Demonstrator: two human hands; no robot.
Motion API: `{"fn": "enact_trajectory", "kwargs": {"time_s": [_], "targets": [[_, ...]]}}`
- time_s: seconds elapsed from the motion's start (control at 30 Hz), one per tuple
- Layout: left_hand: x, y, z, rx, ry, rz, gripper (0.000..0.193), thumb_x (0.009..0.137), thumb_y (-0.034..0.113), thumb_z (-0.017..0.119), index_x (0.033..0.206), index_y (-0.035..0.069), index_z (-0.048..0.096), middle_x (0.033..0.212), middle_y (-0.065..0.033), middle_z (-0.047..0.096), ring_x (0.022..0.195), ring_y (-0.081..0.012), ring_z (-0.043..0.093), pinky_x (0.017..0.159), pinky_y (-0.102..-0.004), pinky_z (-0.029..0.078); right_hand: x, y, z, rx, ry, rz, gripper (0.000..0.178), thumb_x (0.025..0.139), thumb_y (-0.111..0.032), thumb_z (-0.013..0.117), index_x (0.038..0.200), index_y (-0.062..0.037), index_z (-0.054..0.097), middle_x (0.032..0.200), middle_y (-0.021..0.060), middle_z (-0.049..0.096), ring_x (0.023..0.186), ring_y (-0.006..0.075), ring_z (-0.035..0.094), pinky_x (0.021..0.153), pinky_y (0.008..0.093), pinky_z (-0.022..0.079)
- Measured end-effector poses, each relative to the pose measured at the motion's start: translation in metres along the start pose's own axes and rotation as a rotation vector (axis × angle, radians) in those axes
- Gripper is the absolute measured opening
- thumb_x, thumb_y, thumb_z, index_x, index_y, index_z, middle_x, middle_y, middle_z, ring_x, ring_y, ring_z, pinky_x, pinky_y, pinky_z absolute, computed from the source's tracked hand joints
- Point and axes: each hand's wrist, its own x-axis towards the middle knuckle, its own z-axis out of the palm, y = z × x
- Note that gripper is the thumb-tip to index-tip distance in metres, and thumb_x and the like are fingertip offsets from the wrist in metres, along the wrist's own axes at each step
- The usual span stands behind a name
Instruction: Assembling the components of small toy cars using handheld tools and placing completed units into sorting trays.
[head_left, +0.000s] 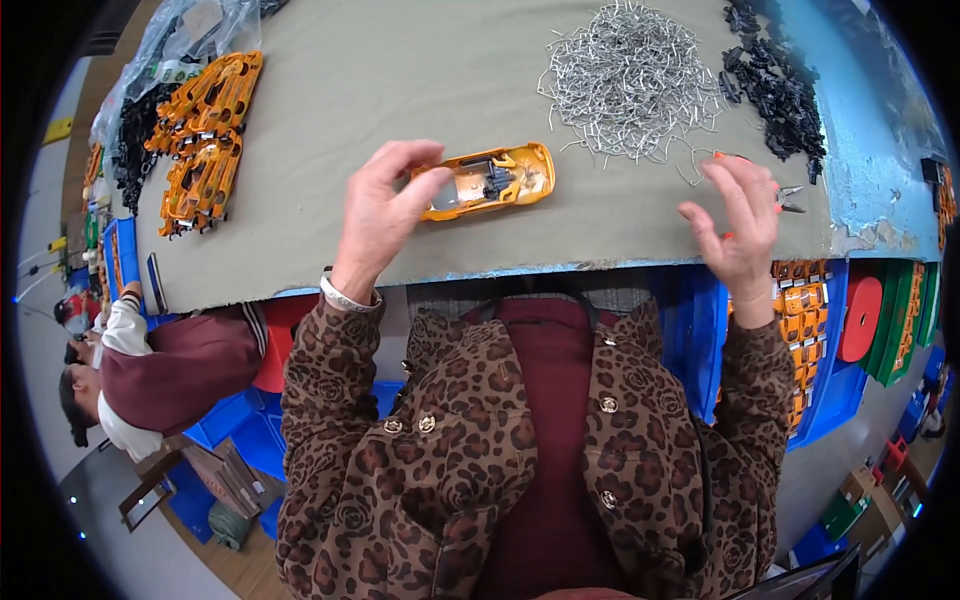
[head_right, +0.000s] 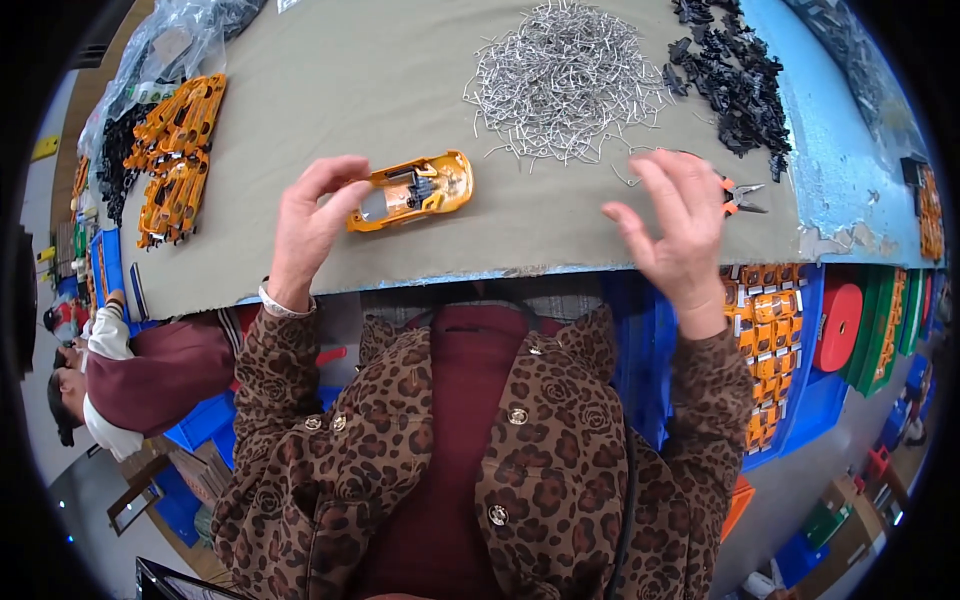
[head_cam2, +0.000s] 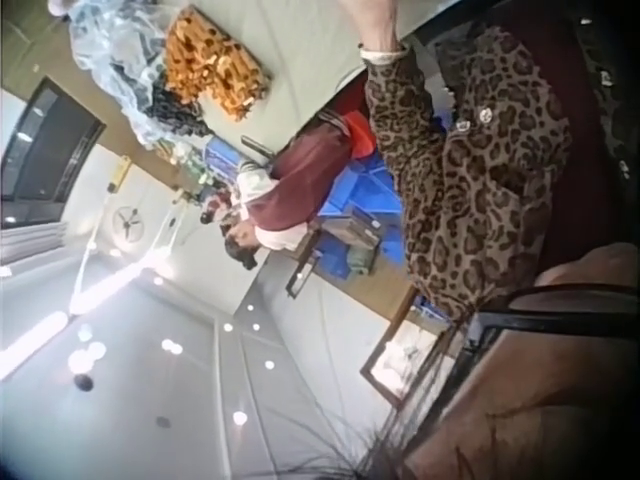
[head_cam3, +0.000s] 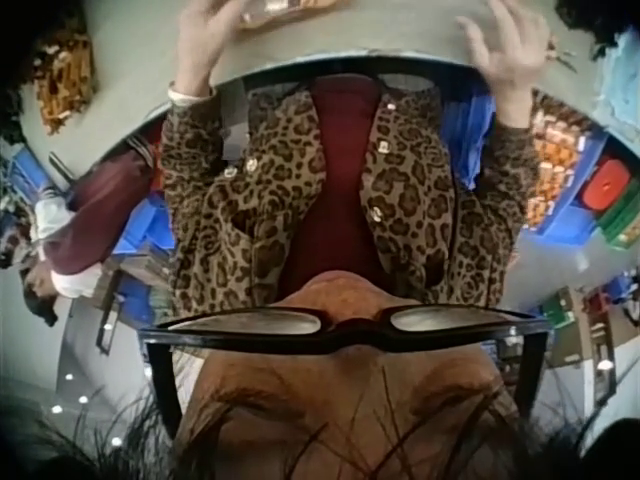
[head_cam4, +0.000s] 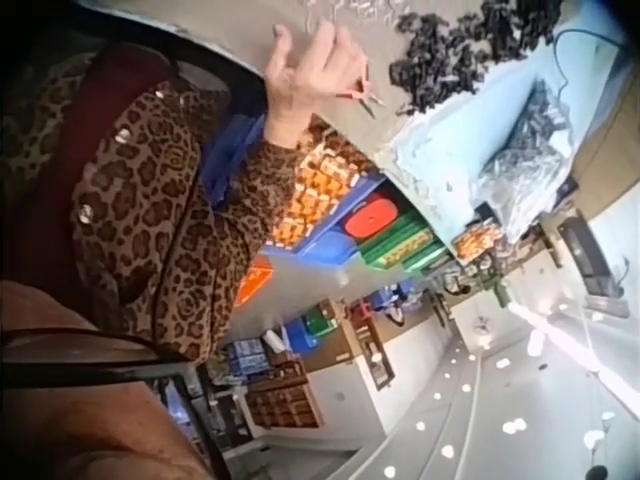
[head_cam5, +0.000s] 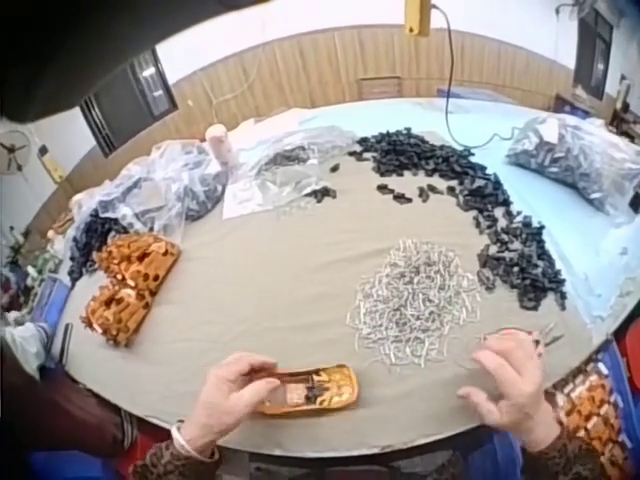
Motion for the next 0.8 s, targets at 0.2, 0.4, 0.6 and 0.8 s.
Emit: {"fn": "enact_trajectory", "kwargs": {"time_s": [0.2, 0.4, 0.6, 0.8], "targets": [[0.027, 0.042, 0.021, 0.503, -0.391, -0.014, 0.023, 0.08, 0.009, 0.064, 0.098, -0.004, 0.061, 0.098, -0.0097, 0.062, 0.09, -0.0129, 0.06, 0.071, -0.0275, 0.049, 0.026, -0.079, 0.05, 0.698, -0.047, 0.477, 0.029, 0.079, -0.008, 0.065, 0.106, 0.0006, 0.058, 0.072, 0.0076, 0.06, 0.056, 0.0161, 0.056, 0.052, 0.0286, 0.045], [0.016, 0.033, 0.035, -0.246, -0.372, -0.185, 0.025, 0.085, 0.016, 0.06, 0.103, -0.001, 0.059, 0.087, -0.0048, 0.06, 0.075, -0.0116, 0.059, 0.063, -0.0247, 0.049, 0.039, -0.087, 0.062, 1.136, -0.152, 0.778, 0.025, 0.084, -0.004, 0.058, 0.108, 0.0012, 0.056, 0.069, 0.0069, 0.059, 0.054, 0.0106, 0.057, 0.051, 0.0256, 0.046], [0.011, 0.041, 0.053, -0.546, -0.359, -0.284, 0.025, 0.088, 0.014, 0.053, 0.109, 0.001, 0.055, 0.087, -0.0032, 0.06, 0.072, -0.0082, 0.058, 0.06, -0.0214, 0.048, 0.035, -0.092, 0.055, 1.13, -0.03, 0.697, 0.024, 0.087, -0.002, 0.053, 0.111, 0.0003, 0.056, 0.07, 0.004, 0.059, 0.053, 0.0069, 0.055, 0.049, 0.0222, 0.045], [0.015, 0.041, 0.062, -0.542, -0.417, -0.281, 0.029, 0.088, 0.009, 0.049, 0.115, 0.0, 0.053, 0.091, -0.004, 0.061, 0.073, -0.0085, 0.059, 0.061, -0.022, 0.05, 0.026, -0.091, 0.045, 1.108, 0.013, 0.678, 0.024, 0.084, 0.0, 0.053, 0.108, 0.0001, 0.056, 0.073, 0.0075, 0.061, 0.057, 0.0128, 0.059, 0.052, 0.0249, 0.047]]}}
